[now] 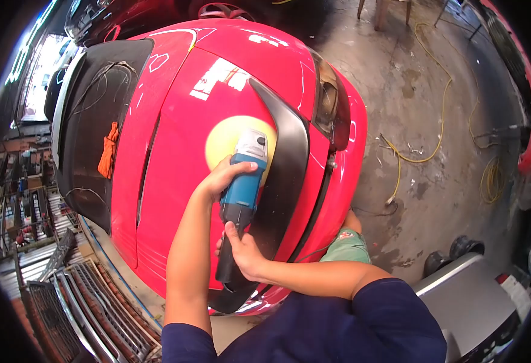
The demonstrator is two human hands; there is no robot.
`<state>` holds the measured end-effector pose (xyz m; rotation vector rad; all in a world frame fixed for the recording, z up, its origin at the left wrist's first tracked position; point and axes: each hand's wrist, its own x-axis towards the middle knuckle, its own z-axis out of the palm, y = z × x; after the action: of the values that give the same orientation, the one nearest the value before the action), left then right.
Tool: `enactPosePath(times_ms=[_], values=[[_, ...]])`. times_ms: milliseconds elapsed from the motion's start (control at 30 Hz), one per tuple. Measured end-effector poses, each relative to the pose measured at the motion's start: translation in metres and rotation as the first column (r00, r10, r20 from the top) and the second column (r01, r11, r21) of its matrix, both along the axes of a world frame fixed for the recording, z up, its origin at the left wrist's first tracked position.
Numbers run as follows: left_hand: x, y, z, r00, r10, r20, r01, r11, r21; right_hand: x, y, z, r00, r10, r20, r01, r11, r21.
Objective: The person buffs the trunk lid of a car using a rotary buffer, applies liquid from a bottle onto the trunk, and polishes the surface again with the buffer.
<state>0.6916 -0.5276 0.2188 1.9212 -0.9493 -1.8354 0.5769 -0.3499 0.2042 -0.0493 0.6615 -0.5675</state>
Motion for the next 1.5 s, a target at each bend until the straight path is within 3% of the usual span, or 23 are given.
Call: enactPosePath(times_ms=[300, 433, 533, 700, 767, 933, 1067, 1200, 1300, 1433, 1500], values=[[0.021, 0.069, 0.016, 0.980, -0.182, -0.082, 0.190, 0.976, 0.105, 0.023, 0.075, 0.019, 0.955, 0.089, 0.282, -0.113, 0.991, 0.072], [0.030, 0.052, 0.012, 0.975, -0.213, 0.055, 0.204, 0.969, 0.139, 0.037, 0.062, 0.022, 0.945, 0.032, 0.325, -0.058, 0.996, 0.072], [0.026, 0.016, 0.007, 0.956, -0.293, 0.031, 0.281, 0.938, 0.203, 0.052, 0.038, 0.016, 0.926, -0.035, 0.377, 0.012, 0.998, 0.064], [0.014, -0.030, 0.020, 0.917, -0.392, 0.078, 0.360, 0.893, 0.269, 0.065, -0.004, 0.036, 0.926, -0.192, 0.326, 0.168, 0.981, 0.099], [0.025, -0.044, 0.012, 0.912, -0.409, 0.032, 0.383, 0.877, 0.292, 0.081, -0.015, 0.031, 0.901, -0.226, 0.369, 0.212, 0.974, 0.078], [0.038, -0.075, 0.002, 0.894, -0.436, -0.104, 0.444, 0.829, 0.341, 0.110, -0.040, 0.029, 0.913, -0.308, 0.268, 0.308, 0.950, 0.042], [0.034, -0.088, 0.001, 0.879, -0.465, -0.109, 0.474, 0.824, 0.310, 0.122, -0.053, 0.025, 0.931, -0.316, 0.180, 0.323, 0.946, -0.007], [0.028, -0.097, 0.003, 0.893, -0.439, -0.101, 0.447, 0.838, 0.314, 0.125, -0.063, 0.022, 0.942, -0.325, 0.086, 0.328, 0.944, -0.018], [0.037, -0.109, 0.007, 0.905, -0.424, -0.037, 0.416, 0.863, 0.287, 0.101, -0.073, 0.011, 0.989, -0.126, 0.077, 0.134, 0.985, -0.105], [0.063, -0.109, 0.013, 0.987, -0.159, 0.005, 0.145, 0.917, 0.372, 0.093, -0.087, 0.022, 0.997, -0.075, 0.037, 0.079, 0.989, -0.128], [0.065, -0.090, 0.017, 0.987, -0.148, 0.058, 0.123, 0.941, 0.315, 0.091, -0.075, 0.021, 0.992, -0.091, 0.087, 0.106, 0.976, -0.189]])
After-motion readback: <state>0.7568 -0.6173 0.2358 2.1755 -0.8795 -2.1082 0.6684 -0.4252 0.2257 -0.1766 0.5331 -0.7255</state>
